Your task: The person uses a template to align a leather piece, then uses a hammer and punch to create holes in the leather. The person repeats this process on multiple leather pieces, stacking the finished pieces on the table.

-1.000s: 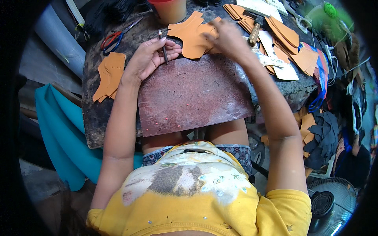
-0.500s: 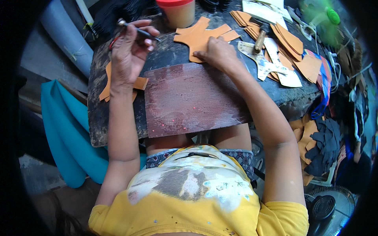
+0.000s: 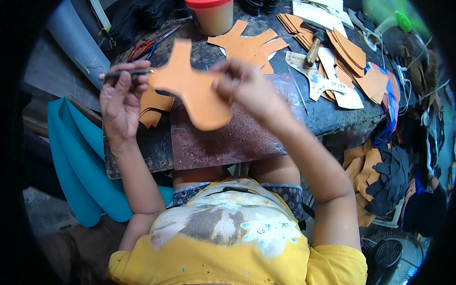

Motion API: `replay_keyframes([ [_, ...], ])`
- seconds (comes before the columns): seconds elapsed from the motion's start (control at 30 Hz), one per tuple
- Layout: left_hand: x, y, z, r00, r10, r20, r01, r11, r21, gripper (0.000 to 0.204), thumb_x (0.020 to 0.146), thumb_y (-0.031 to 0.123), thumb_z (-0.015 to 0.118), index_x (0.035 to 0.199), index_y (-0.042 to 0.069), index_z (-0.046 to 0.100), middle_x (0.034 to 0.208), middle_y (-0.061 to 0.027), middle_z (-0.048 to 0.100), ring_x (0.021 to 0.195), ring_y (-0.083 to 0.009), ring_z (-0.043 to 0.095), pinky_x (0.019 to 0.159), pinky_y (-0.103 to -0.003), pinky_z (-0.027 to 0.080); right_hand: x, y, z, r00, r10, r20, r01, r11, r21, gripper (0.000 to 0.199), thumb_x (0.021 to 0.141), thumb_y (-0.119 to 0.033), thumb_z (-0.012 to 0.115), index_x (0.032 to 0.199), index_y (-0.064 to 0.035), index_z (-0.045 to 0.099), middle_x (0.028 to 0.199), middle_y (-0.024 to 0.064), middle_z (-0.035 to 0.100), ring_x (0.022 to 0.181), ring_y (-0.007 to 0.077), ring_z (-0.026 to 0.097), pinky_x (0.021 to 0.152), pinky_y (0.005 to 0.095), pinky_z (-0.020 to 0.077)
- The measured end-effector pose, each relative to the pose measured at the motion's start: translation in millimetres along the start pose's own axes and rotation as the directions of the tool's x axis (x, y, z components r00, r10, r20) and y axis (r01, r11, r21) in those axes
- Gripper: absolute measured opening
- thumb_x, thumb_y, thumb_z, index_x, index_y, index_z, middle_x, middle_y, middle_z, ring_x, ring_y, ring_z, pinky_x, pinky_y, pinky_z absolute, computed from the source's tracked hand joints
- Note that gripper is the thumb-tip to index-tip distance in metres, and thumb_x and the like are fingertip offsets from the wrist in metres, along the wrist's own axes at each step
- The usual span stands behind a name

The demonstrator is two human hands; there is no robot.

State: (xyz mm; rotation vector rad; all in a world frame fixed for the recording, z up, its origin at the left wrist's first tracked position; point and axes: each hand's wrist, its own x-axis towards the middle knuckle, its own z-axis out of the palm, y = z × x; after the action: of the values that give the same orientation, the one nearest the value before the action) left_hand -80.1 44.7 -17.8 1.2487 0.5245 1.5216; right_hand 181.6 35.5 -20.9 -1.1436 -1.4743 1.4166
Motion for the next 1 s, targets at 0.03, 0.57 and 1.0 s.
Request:
replay_keyframes([
  [0.03, -8.4, -0.7, 2.1, 0.998, -0.054, -0.036, 0.055, 0.998, 0.023, 0.021, 0.096, 0.013, 0.058, 0.109, -0.003, 0.057, 0.108, -0.0216, 0.064, 0.086, -0.0176, 0.067, 0.077, -0.027, 0.057, -7.1, 9.4, 14.4, 0.999, 0.033, 0.011, -0.031, 0.989, -0.145, 0.027, 0.091, -0.017, 0.066, 0.112, -0.0015, 0.061, 0.088, 0.0069, 0.066, 0.077, 0.0136, 0.061, 0.069, 0.0272, 0.0487],
  [0.57, -72.6, -32.3, 27.4, 0.889, -0.378, -0.26, 0.413, 0.905, 0.097, 0.02, 0.095, 0.015, 0.062, 0.103, -0.003, 0.058, 0.094, -0.013, 0.068, 0.086, -0.0153, 0.068, 0.077, -0.026, 0.057, 72.5, 62.6, -211.2, 0.719, -0.161, -0.676, -0.595, 0.361, -0.718, 0.039, 0.095, -0.028, 0.048, 0.118, 0.0028, 0.056, 0.11, 0.0345, 0.061, 0.108, 0.0461, 0.058, 0.093, 0.0504, 0.0446],
  [1.0, -50.7, -59.0, 32.7, 0.93, -0.291, -0.223, 0.352, 0.88, 0.32, 0.016, 0.094, 0.011, 0.062, 0.096, -0.004, 0.061, 0.081, -0.0073, 0.067, 0.076, -0.0096, 0.066, 0.07, -0.025, 0.055, -74.1, 15.3, -79.0, 0.799, -0.136, -0.586, 0.106, 0.991, -0.085, 0.035, 0.096, -0.022, 0.059, 0.122, -0.0033, 0.046, 0.069, -0.0014, 0.05, 0.047, 0.0038, 0.044, 0.04, 0.0178, 0.032],
])
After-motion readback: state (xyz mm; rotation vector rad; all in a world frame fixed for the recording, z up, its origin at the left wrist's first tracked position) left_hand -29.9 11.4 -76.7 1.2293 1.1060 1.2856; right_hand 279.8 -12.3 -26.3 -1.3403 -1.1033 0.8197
